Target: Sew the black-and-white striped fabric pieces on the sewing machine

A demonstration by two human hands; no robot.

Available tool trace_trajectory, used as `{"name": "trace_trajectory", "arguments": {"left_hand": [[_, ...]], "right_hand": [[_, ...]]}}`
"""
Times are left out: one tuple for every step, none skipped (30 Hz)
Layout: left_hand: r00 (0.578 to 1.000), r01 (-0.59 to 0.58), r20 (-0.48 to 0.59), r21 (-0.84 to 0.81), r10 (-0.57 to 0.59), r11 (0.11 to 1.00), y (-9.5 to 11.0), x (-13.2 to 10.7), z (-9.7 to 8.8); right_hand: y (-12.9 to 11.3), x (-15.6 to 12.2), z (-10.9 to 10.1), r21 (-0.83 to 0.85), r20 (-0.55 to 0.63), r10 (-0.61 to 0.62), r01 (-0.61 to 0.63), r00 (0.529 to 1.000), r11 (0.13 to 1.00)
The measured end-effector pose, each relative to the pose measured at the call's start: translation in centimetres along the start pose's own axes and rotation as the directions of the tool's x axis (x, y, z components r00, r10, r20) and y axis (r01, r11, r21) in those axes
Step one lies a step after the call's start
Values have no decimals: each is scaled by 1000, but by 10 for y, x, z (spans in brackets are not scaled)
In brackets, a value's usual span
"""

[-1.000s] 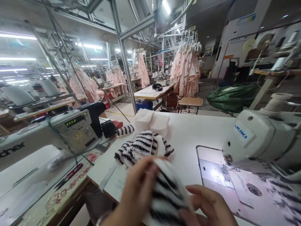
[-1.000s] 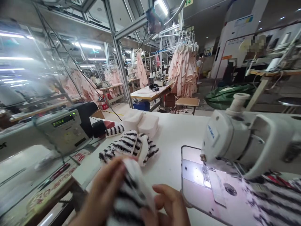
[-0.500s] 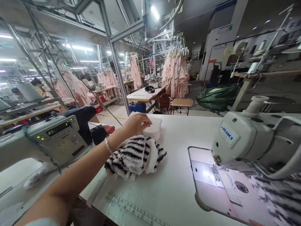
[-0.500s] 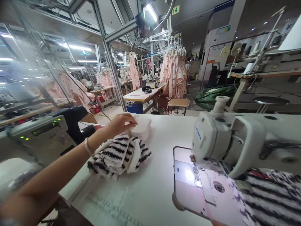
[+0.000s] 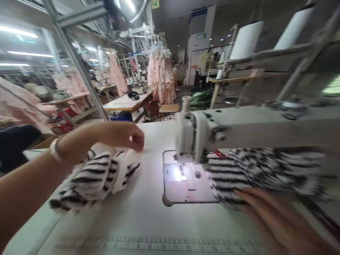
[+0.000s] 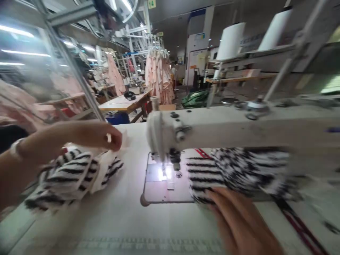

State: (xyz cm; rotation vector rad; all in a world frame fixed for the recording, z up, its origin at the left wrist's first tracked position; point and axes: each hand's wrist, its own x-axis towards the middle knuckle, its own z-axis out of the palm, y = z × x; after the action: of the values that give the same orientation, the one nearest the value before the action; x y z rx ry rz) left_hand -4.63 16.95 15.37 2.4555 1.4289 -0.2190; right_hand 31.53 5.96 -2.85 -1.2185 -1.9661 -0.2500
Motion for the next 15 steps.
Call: {"name": "trace_trajectory", "arguments": {"left_hand": [[998, -38, 52, -28, 39, 999, 17, -2, 18], [994, -69, 80, -52, 73, 996, 34, -4, 38], [993, -74, 81, -92, 82, 993, 50, -7, 60], [992, -92, 76, -128, 102, 988, 64, -9, 80], [991, -80, 90, -172, 96, 982, 77, -11, 97], [992, -84, 79, -212, 102, 974, 88, -13, 110], [992, -94, 50, -280, 113, 955, 97, -12, 120], [992, -95, 39, -393, 120, 915, 106, -11, 126], [990, -88, 40, -551, 132, 830, 113, -7, 128], [987, -58, 58, -731, 147, 680, 119, -3, 130], [982, 1, 88, -888, 169, 459, 125, 2, 130], [973, 80, 119, -977, 200, 196, 129, 8, 131], [962, 162, 145, -985, 232, -54, 132, 14, 133], [955, 220, 155, -943, 253, -251, 134, 19, 136], [956, 245, 156, -891, 248, -382, 134, 22, 140]], "right_hand": [[0, 4, -2, -44, 32, -32, 33, 999, 998], [-1, 8, -2, -71, 44, -21, 24, 999, 997], [-2, 13, 0, -70, 74, -17, 22, 997, 997], [-2, 19, 1, -65, 84, 10, -4, 996, 998], [-2, 26, 3, -59, 92, 37, -31, 995, 998], [-1, 33, 3, -55, 96, 62, -57, 993, 997], [-1, 39, 2, -55, 94, 84, -79, 992, 995], [-1, 46, -1, -60, 86, 100, -95, 991, 994], [-3, 52, -5, -68, 65, 111, -106, 992, 992], [-6, 57, -11, -72, 47, 113, -109, 993, 991], [-11, 61, -17, -74, 33, 95, -93, 995, 993], [-18, 62, -23, -69, 40, 58, -55, 998, 996], [-27, 62, -30, -51, 57, 4, -1, 998, 999], [-35, 60, -35, -23, 85, -59, 61, 995, 998], [-44, 55, -39, 18, 130, -127, 125, 983, 992]]}}
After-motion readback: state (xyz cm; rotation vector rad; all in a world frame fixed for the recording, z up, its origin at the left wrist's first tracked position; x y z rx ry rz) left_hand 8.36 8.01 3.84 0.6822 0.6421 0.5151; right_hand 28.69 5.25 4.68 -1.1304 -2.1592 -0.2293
